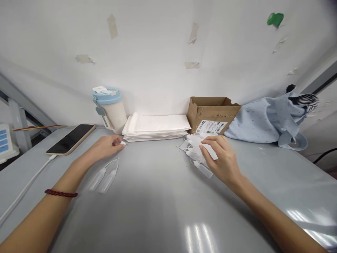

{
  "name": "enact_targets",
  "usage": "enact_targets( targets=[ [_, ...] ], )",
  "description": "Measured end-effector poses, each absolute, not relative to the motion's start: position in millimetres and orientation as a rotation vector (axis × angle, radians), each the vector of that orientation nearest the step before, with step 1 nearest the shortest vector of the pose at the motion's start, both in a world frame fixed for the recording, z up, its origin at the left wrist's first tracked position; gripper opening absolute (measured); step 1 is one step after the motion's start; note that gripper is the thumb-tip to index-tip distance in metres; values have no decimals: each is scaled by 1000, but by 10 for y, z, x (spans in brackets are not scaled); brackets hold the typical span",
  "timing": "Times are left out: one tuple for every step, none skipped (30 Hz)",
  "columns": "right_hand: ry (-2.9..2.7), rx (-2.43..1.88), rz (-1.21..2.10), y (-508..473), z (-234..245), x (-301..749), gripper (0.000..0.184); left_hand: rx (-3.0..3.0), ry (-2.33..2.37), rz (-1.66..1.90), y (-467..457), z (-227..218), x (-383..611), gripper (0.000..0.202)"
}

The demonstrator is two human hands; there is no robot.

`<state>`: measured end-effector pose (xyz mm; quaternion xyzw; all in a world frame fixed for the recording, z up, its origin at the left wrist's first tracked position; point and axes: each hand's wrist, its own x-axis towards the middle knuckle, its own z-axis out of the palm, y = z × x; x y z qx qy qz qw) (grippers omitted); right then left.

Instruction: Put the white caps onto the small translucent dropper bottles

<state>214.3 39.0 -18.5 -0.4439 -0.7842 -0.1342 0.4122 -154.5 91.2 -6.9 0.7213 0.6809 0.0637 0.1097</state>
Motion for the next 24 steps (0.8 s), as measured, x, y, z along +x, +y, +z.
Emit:
enact_targets(
  targets=[
    [-1977, -1113, -338, 387, -185, 2136, 9, 2114, 2003, 203, 902, -72, -1556, 31],
    [-1983, -1109, -342, 382, -186, 2128, 9, 2111, 2000, 220, 892, -75, -1565, 33],
    [-1990, -1105, -346, 375, -188, 2117, 9, 2112, 1991, 237, 883, -79, -1572, 36],
    [-1996, -1098, -351, 364, -193, 2101, 9, 2115, 1979, 252, 874, -82, -1578, 38],
    [-2002, -1089, -352, 347, -200, 2079, 9, 2121, 1965, 265, 868, -85, -1583, 39],
    [-2008, -1077, -342, 325, -209, 2048, 9, 2128, 1952, 274, 862, -88, -1588, 39],
    [-2018, -1061, -316, 297, -221, 2007, 10, 2133, 1945, 280, 857, -92, -1594, 37],
    [-2036, -1044, -273, 262, -234, 1955, 10, 2136, 1943, 285, 852, -95, -1600, 35],
    [-2064, -1027, -214, 223, -245, 1890, 11, 2138, 1944, 290, 848, -98, -1606, 33],
    [-2103, -1006, -143, 181, -253, 1811, 11, 2140, 1948, 296, 844, -100, -1612, 31],
    [-2157, -992, -65, 138, -257, 1718, 12, 2141, 1953, 305, 840, -100, -1614, 29],
    [-2213, -977, 10, 96, -255, 1611, 13, 2142, 1959, 316, 836, -98, -1614, 28],
    [-2271, -963, 83, 59, -248, 1490, 14, 2145, 1963, 328, 830, -93, -1608, 26],
    [-2341, -950, 164, 27, -237, 1357, 16, 2149, 1967, 340, 822, -83, -1599, 24],
    [-2400, -952, 249, 2, -224, 1212, 18, 2153, 1972, 354, 812, -70, -1585, 22],
    [-2439, -961, 307, -16, -213, 1060, 22, 2159, 1976, 366, 800, -52, -1567, 21],
    [-2478, -962, 341, -27, -204, 902, 28, 2164, 1982, 379, 787, -31, -1549, 19],
    [-2507, -956, 355, -32, -201, 744, 35, 2169, 1991, 392, 772, -9, -1530, 18],
    [-2528, -939, 351, -32, -202, 591, 41, 2172, 2002, 405, 758, 13, -1515, 17],
    [-2539, -918, 333, -28, -208, 446, 46, 2173, 2014, 419, 745, 32, -1503, 15],
    [-2532, -931, 318, -23, -217, 314, 53, 2172, 2026, 432, 735, 46, -1495, 15],
    [-2529, -959, 328, -17, -228, 199, 59, 2172, 2036, 444, 729, 55, -1492, 14],
    [-2521, -999, 335, -11, -240, 102, 63, 2171, 2046, 456, 727, 58, -1492, 15],
    [-2520, -1038, 337, -7, -250, 24, 65, 2169, 2052, 469, 727, 55, -1495, 15]
  ],
)
